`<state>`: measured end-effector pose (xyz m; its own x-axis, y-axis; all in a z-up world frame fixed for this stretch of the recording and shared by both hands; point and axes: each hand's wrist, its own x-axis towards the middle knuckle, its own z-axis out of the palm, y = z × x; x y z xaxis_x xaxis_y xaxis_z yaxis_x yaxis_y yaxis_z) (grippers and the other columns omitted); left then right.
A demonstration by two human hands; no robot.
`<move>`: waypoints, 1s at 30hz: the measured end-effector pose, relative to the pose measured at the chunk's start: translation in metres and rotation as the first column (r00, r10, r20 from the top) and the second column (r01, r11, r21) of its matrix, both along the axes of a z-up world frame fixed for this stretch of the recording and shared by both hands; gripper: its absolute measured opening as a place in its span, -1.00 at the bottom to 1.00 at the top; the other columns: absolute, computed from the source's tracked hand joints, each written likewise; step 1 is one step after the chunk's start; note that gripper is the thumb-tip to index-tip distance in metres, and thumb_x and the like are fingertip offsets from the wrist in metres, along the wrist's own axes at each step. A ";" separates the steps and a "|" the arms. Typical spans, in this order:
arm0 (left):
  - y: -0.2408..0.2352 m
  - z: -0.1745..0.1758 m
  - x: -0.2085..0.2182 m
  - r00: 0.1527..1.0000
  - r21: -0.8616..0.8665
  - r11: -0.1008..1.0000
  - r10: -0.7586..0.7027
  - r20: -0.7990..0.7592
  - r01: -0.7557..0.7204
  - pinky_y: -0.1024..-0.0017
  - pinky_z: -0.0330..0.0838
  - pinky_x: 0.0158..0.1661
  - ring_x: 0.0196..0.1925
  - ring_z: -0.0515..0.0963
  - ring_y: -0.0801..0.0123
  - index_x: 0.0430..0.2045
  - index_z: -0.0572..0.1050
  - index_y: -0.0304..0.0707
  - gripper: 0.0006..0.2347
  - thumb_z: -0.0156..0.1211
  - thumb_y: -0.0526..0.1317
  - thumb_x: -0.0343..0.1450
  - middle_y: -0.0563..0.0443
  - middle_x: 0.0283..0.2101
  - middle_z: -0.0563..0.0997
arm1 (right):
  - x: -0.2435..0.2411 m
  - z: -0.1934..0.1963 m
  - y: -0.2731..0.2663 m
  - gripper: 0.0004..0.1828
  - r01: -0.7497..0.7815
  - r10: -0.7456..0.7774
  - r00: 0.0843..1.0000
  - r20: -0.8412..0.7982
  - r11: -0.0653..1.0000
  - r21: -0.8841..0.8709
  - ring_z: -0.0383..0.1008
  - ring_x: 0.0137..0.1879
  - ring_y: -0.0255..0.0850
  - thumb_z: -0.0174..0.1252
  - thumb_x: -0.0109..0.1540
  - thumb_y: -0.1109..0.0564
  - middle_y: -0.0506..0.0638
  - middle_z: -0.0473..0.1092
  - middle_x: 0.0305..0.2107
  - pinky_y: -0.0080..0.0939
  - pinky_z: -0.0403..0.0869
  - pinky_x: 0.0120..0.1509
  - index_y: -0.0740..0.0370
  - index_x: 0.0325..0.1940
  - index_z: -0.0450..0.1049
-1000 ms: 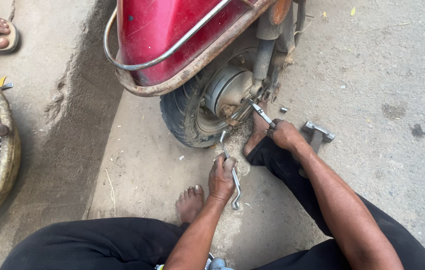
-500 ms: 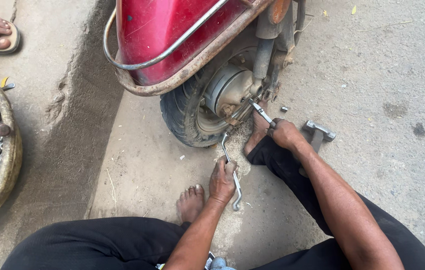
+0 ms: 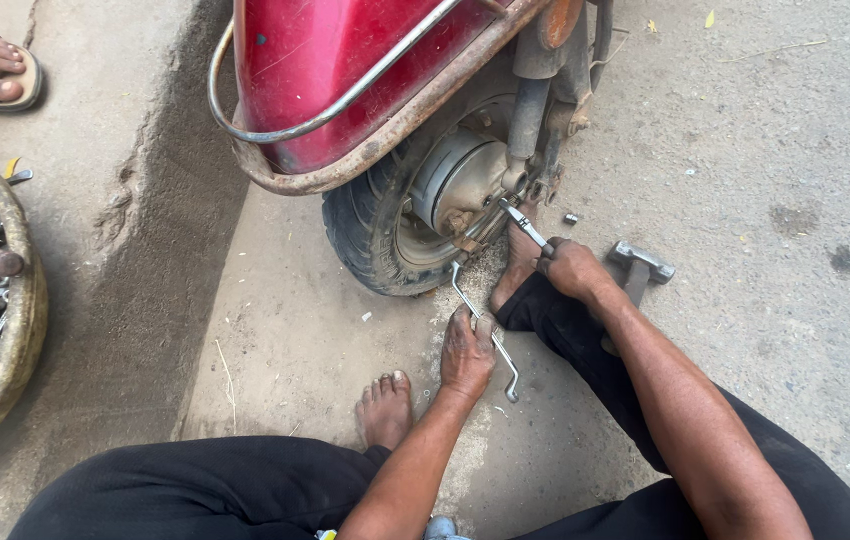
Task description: The person sits on the ground and uses a wrench and hammer to work on the rear wheel hub of a red motorcycle. They repeatedly tighten bolts and tap components with the hammer while manipulating the wheel assembly.
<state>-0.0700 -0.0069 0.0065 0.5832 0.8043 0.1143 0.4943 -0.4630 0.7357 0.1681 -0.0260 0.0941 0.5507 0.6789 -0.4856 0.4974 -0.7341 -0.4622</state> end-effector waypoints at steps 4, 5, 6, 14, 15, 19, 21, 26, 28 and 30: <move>0.005 -0.005 -0.002 0.999 -0.016 1.000 -0.018 -0.045 0.017 0.06 0.35 0.15 0.05 0.50 -0.19 0.07 0.24 -0.54 -0.60 -0.09 -0.06 0.57 -0.48 -0.05 0.45 | 0.001 0.000 -0.002 -0.58 0.005 -0.005 1.000 -0.013 1.000 -0.014 0.56 0.05 0.07 0.18 0.29 -0.08 0.22 0.54 -0.13 0.07 0.47 0.20 0.26 0.09 0.48; 0.005 -0.006 -0.004 0.996 -0.043 0.999 -0.033 -0.087 0.029 0.07 0.36 0.16 0.04 0.50 -0.16 0.05 0.26 -0.51 -0.63 -0.11 -0.07 0.57 -0.44 -0.07 0.45 | 0.000 0.000 -0.002 -0.58 0.012 -0.013 1.000 -0.025 1.000 -0.025 0.56 0.05 0.07 0.18 0.29 -0.07 0.21 0.55 -0.13 0.07 0.48 0.20 0.26 0.09 0.49; 0.004 -0.007 -0.006 0.996 -0.013 0.999 -0.037 -0.083 0.036 0.07 0.37 0.15 0.04 0.50 -0.14 0.05 0.26 -0.52 -0.63 -0.10 -0.08 0.58 -0.45 -0.07 0.45 | -0.002 0.001 -0.003 -0.58 0.017 -0.018 0.999 -0.030 1.000 -0.019 0.56 0.05 0.06 0.18 0.29 -0.07 0.21 0.55 -0.13 0.06 0.48 0.20 0.25 0.10 0.48; 0.052 0.026 -0.005 0.958 -0.699 0.694 0.283 0.045 -0.172 0.38 0.63 -0.20 -0.15 0.58 0.41 -0.03 0.40 -0.06 -0.79 -0.09 -0.12 0.51 -0.02 -0.16 0.53 | -0.004 -0.002 0.000 -0.57 0.010 -0.009 1.000 -0.022 0.997 0.070 0.57 0.04 0.10 0.18 0.28 -0.08 0.23 0.56 -0.13 0.06 0.46 0.19 0.24 0.11 0.49; 0.067 0.034 -0.002 0.943 -0.513 0.815 0.331 0.028 -0.271 0.30 0.48 -0.33 -0.33 0.55 0.29 -0.20 0.47 -0.21 -0.76 -0.13 -0.09 0.59 -0.08 -0.35 0.53 | -0.002 -0.005 -0.004 -0.57 0.005 -0.004 1.000 -0.019 0.998 0.068 0.56 0.05 0.12 0.18 0.27 -0.07 0.24 0.55 -0.12 0.07 0.47 0.18 0.23 0.11 0.49; 0.088 0.062 0.005 0.943 0.002 0.948 0.316 0.104 -0.318 0.24 0.36 -0.45 -0.55 0.51 0.12 -0.41 0.56 -0.45 -0.62 0.03 -0.03 0.59 -0.15 -0.59 0.52 | 0.004 -0.005 -0.009 -0.57 -0.038 0.036 0.999 0.019 0.993 0.114 0.54 0.08 0.20 0.19 0.24 -0.05 0.29 0.54 -0.09 0.09 0.47 0.16 0.22 0.10 0.50; 0.074 0.070 -0.009 0.944 -0.005 0.945 0.328 -0.032 -0.328 0.18 0.38 -0.46 -0.57 0.54 0.06 -0.08 0.51 -0.38 -0.65 -0.02 -0.02 0.57 -0.21 -0.61 0.53 | 0.003 0.002 0.002 -0.57 -0.059 0.054 0.998 0.039 0.989 0.134 0.54 0.07 0.20 0.20 0.24 -0.05 0.30 0.54 -0.09 0.09 0.47 0.17 0.23 0.09 0.51; 0.030 0.040 -0.036 0.985 0.195 0.966 0.161 0.064 -0.170 0.11 0.48 -0.29 -0.34 0.62 -0.01 -0.32 0.61 -0.23 -0.79 0.07 -0.14 0.55 -0.21 -0.38 0.64 | 0.005 -0.005 -0.007 -0.59 -0.015 0.016 0.999 -0.031 0.999 0.045 0.57 0.04 0.16 0.17 0.27 -0.03 0.30 0.55 -0.12 0.09 0.47 0.18 0.28 0.09 0.49; 0.030 0.033 -0.041 0.954 0.153 0.969 0.149 0.261 -0.193 0.17 0.54 -0.27 -0.28 0.65 0.05 -0.20 0.53 -0.29 -0.86 0.11 -0.24 0.48 -0.22 -0.28 0.63 | 0.003 -0.005 -0.004 -0.60 -0.022 0.024 0.999 -0.032 0.999 0.040 0.57 0.04 0.16 0.15 0.27 -0.02 0.29 0.55 -0.13 0.08 0.47 0.18 0.27 0.09 0.49; 0.032 0.031 -0.039 0.964 0.241 0.961 0.072 0.256 -0.136 0.22 0.58 -0.20 -0.22 0.65 0.12 -0.17 0.42 -0.26 -0.89 0.13 -0.25 0.53 -0.15 -0.22 0.60 | 0.002 -0.003 -0.005 -0.61 -0.033 0.034 0.999 -0.019 0.998 0.045 0.57 0.04 0.16 0.16 0.28 -0.03 0.29 0.55 -0.13 0.09 0.47 0.18 0.28 0.07 0.50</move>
<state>-0.1092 0.0255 0.0370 0.4268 0.7845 0.4499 0.3717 -0.6057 0.7036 0.1705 -0.0310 0.0907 0.5182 0.7179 -0.4650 0.5118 -0.6958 -0.5039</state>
